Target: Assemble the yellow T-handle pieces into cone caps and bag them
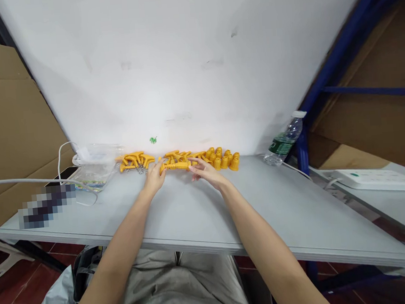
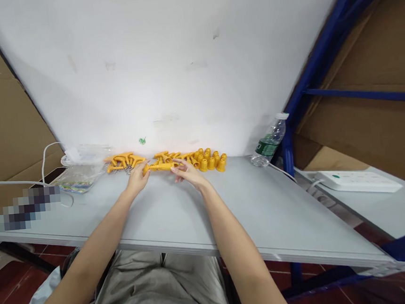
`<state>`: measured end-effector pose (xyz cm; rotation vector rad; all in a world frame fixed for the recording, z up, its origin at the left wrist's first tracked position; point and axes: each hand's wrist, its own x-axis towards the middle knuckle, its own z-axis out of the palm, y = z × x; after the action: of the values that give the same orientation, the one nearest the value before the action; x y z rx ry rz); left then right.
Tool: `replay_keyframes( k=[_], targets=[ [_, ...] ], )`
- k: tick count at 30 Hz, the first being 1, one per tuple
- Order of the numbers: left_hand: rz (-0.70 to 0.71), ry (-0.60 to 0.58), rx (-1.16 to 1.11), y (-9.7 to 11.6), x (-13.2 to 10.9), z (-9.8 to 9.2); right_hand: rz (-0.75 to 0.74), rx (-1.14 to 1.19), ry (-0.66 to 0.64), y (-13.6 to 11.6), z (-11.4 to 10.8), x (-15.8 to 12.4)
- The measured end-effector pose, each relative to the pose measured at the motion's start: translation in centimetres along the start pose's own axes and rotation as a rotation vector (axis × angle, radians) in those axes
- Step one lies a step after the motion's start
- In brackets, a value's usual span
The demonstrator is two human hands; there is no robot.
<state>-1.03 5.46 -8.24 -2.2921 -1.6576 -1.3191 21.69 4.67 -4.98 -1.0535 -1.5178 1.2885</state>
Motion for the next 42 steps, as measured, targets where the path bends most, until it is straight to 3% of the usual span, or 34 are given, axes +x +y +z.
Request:
replay_keyframes(
  k=[5, 11, 16, 21, 27, 35, 42],
  targets=[
    [0.048, -0.014, 0.004, 0.0, -0.2, 0.0, -0.094, -0.014, 0.051, 0.4, 0.5, 0.3],
    [0.058, -0.022, -0.001, 0.9, -0.4, -0.1, 0.039, -0.056, 0.212, -0.4, 1.5, 0.2],
    [0.013, -0.06, 0.01, 1.1, -0.4, 0.0, 0.134, -0.045, 0.25, -0.8, 1.7, 0.0],
    [-0.029, -0.08, 0.003, 0.8, -0.3, 0.4, 0.161, -0.068, 0.165, -0.8, 0.7, -0.1],
    [-0.032, -0.064, -0.052, 0.6, -0.4, 0.3, 0.016, 0.027, 0.016, -0.7, -0.5, -0.2],
    [0.021, 0.008, -0.096, 1.0, -0.5, -0.2, -0.037, 0.027, 0.028, -0.5, -0.4, -0.1],
    [0.007, 0.004, -0.101, 1.1, -0.6, -0.2, -0.023, 0.044, 0.039, -0.5, -0.3, -0.1]
  ],
)
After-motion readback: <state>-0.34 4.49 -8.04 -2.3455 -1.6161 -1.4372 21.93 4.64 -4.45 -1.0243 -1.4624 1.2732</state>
